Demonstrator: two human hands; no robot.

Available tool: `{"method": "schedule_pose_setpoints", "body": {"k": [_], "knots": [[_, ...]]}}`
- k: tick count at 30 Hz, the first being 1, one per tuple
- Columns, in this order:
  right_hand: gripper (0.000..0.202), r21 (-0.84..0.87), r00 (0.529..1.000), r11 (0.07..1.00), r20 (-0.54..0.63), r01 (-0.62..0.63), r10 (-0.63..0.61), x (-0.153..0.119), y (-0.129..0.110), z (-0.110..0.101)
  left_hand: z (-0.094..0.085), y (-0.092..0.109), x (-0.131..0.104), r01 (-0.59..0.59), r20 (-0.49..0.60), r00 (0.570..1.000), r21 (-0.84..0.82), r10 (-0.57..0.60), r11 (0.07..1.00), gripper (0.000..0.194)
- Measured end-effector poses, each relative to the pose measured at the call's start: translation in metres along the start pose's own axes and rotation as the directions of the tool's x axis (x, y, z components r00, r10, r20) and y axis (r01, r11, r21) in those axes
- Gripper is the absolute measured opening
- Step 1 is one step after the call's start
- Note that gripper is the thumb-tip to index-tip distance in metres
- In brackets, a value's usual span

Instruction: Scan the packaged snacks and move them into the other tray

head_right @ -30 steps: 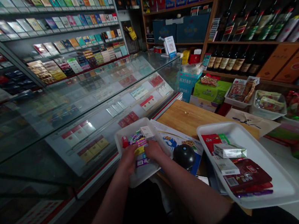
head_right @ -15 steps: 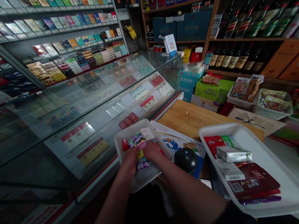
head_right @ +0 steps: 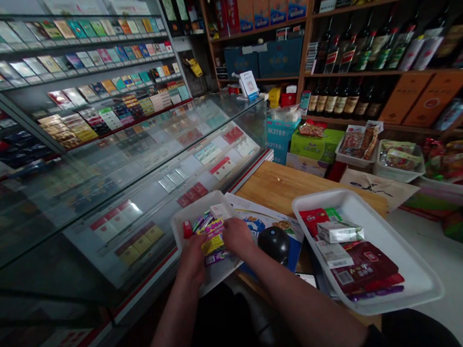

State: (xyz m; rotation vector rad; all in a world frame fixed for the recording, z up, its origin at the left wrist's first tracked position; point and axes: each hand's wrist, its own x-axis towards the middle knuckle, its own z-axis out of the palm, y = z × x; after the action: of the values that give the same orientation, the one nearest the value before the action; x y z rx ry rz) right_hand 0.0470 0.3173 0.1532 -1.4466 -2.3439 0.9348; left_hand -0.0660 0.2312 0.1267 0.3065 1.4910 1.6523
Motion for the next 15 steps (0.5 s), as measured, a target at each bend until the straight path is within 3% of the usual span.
{"method": "schedule_pose_setpoints", "body": {"k": [10,15], "knots": [[0.033,0.095,0.998,0.995,-0.064,0.007,0.000,-0.022,-0.002,-0.047,0.033,0.032,-0.041,-0.125,-0.028,0.992,0.012,0.125,0.992,0.040],[0.034,0.088,0.992,0.995,-0.118,0.045,-0.034,-0.023,0.006,-0.063,0.043,0.029,-0.044,-0.179,0.067,0.981,-0.039,0.181,0.983,0.042]]}}
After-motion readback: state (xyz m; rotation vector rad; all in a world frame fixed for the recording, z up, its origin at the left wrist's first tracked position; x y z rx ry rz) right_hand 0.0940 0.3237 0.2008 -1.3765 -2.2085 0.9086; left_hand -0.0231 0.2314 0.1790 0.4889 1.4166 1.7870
